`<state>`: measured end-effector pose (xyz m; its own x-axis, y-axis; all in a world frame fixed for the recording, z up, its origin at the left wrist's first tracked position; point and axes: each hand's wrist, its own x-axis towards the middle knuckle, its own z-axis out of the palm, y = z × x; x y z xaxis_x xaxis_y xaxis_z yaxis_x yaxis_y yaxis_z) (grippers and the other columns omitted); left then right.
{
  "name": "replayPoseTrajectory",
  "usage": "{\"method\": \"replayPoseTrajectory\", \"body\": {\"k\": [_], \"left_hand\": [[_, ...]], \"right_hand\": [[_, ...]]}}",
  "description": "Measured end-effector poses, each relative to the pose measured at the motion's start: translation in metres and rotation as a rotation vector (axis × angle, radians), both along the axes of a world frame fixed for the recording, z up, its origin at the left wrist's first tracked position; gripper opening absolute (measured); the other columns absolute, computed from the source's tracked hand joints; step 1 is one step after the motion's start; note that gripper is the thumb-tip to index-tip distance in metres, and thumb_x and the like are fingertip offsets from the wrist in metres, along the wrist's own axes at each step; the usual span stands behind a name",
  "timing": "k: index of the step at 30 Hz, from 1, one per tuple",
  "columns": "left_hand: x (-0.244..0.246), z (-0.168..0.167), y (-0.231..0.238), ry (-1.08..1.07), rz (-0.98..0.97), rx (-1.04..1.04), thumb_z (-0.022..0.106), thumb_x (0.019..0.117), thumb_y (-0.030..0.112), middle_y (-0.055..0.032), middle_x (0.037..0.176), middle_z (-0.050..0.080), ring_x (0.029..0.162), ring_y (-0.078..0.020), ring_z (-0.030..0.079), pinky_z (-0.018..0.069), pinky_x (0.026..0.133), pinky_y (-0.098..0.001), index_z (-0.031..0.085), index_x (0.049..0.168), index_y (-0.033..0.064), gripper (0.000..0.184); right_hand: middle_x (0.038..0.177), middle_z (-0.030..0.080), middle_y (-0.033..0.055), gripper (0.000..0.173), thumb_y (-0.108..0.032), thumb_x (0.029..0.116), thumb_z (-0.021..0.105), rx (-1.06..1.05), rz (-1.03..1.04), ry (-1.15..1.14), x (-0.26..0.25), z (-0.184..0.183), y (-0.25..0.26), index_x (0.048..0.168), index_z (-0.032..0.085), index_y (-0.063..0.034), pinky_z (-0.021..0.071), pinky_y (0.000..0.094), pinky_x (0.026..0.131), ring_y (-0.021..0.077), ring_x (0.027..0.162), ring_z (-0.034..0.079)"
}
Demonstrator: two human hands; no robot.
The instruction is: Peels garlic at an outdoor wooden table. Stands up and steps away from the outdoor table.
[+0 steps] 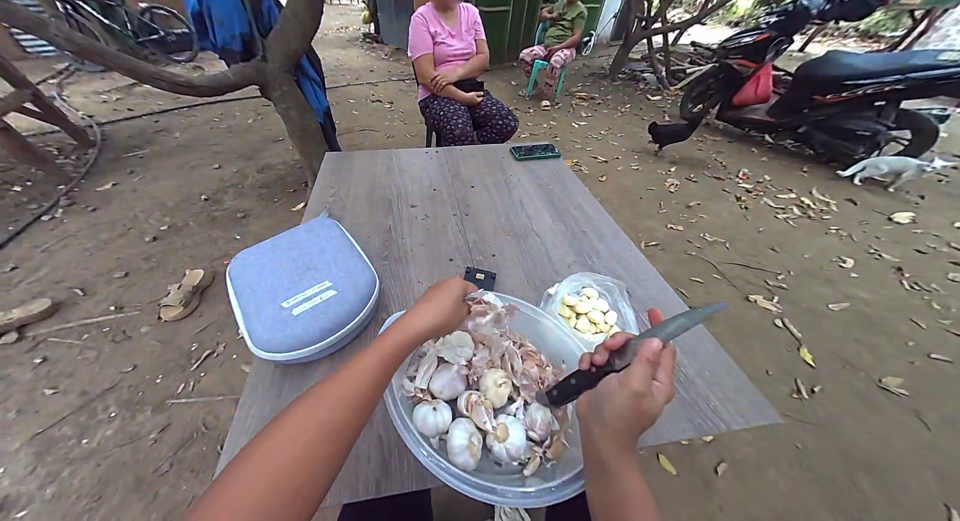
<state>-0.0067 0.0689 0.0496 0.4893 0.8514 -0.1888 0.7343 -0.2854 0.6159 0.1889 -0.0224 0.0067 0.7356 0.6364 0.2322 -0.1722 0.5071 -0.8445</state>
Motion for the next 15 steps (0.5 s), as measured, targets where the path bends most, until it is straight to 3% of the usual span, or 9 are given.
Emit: {"method": "replayPoseTrajectory", "body": {"k": [4, 10, 13, 15], "left_hand": [[-0.004, 0.009, -0.017, 0.19, 0.033, 0.1, 0.055, 0.0988, -0.003, -0.021, 0.099, 0.07, 0.096, -0.037, 0.067, 0.0513, 0.087, -0.0556, 0.07, 0.108, -0.002, 0.018], [-0.001, 0.0, -0.026, 0.133, 0.015, 0.084, 0.055, 0.0999, -0.001, -0.0212, 0.115, 0.069, 0.107, -0.0347, 0.067, 0.0513, 0.096, -0.0515, 0.067, 0.126, -0.0005, 0.029], [0.015, -0.012, -0.032, 0.206, -0.017, 0.092, 0.064, 0.0953, 0.003, -0.0243, 0.132, 0.058, 0.115, -0.0417, 0.062, 0.0512, 0.096, -0.0581, 0.056, 0.143, 0.0078, 0.049], [0.03, -0.015, -0.043, 0.338, -0.069, 0.076, 0.07, 0.093, 0.008, -0.0278, 0.146, 0.047, 0.127, -0.0504, 0.051, 0.0423, 0.1, -0.0686, 0.048, 0.152, 0.0131, 0.063]], "right_hand": [[0.071, 0.056, -0.0061, 0.041, -0.016, 0.1114, 0.02, 0.001, -0.01, -0.002, 0.0, 0.002, -0.001, 0.145, 0.037, -0.0003, 0.05, 0.0178, 0.043, 0.0035, 0.046, 0.054], [0.068, 0.057, -0.0052, 0.04, -0.018, 0.1119, 0.019, -0.015, 0.026, 0.082, 0.005, 0.007, -0.007, 0.143, 0.04, -0.0033, 0.0494, 0.0184, 0.041, 0.0042, 0.045, 0.054], [0.068, 0.058, -0.0057, 0.042, -0.023, 0.1124, 0.016, -0.02, 0.039, 0.113, 0.024, 0.015, -0.015, 0.141, 0.043, -0.0075, 0.0496, 0.0196, 0.041, 0.005, 0.045, 0.055], [0.068, 0.058, -0.0067, 0.045, -0.027, 0.1129, 0.012, -0.01, 0.017, 0.126, 0.041, 0.027, -0.021, 0.14, 0.043, -0.0097, 0.0488, 0.0193, 0.04, 0.0044, 0.045, 0.054]]}}
